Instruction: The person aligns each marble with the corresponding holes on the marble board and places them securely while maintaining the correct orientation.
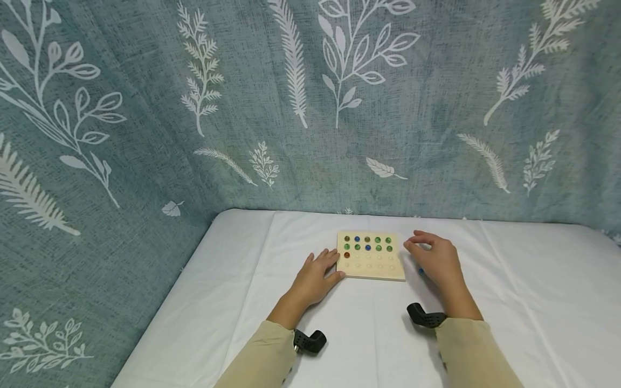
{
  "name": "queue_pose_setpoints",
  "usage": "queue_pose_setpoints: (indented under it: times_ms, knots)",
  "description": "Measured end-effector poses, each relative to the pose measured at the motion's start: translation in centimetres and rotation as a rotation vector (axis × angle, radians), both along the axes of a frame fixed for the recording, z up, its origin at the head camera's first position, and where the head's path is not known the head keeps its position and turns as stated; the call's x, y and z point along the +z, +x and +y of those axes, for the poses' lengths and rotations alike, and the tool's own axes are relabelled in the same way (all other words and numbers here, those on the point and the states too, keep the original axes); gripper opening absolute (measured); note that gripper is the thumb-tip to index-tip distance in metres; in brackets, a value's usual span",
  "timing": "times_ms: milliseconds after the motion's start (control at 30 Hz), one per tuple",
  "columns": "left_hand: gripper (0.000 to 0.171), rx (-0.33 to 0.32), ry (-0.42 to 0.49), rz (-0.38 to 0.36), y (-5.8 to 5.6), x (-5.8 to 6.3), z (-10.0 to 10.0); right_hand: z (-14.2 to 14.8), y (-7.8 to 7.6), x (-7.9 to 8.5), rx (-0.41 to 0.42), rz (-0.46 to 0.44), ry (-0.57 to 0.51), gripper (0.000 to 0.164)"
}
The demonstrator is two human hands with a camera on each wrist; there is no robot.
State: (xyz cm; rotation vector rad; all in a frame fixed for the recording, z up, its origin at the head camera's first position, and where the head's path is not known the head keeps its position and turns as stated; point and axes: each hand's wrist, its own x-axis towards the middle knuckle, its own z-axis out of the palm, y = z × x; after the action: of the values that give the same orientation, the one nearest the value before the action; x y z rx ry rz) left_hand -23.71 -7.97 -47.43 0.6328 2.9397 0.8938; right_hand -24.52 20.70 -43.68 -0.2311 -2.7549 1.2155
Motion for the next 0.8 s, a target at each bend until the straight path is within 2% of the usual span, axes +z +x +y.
queue_pose_setpoints:
  times_ms: [167, 367, 567, 800]
  knots:
    - [0.057, 0.001, -0.005, -0.001, -0.1, 0.0, -0.1, -3.0, 0.3, 0.7, 0.087, 0.142, 0.048, 0.035]
    - [0.058, -0.001, -0.014, 0.001, -0.3, -0.1, -0.1, -7.0, 0.7, 0.6, 0.193, 0.234, 0.054, 0.024]
    - [0.057, -0.014, -0.033, 0.023, -0.3, 0.0, -0.2, -9.4, 0.9, 0.0, 0.276, 0.222, 0.041, 0.024]
    - [0.056, -0.023, -0.048, 0.037, -0.2, -0.1, -0.2, -10.1, 0.6, -1.2, 0.353, 0.184, 0.050, 0.020]
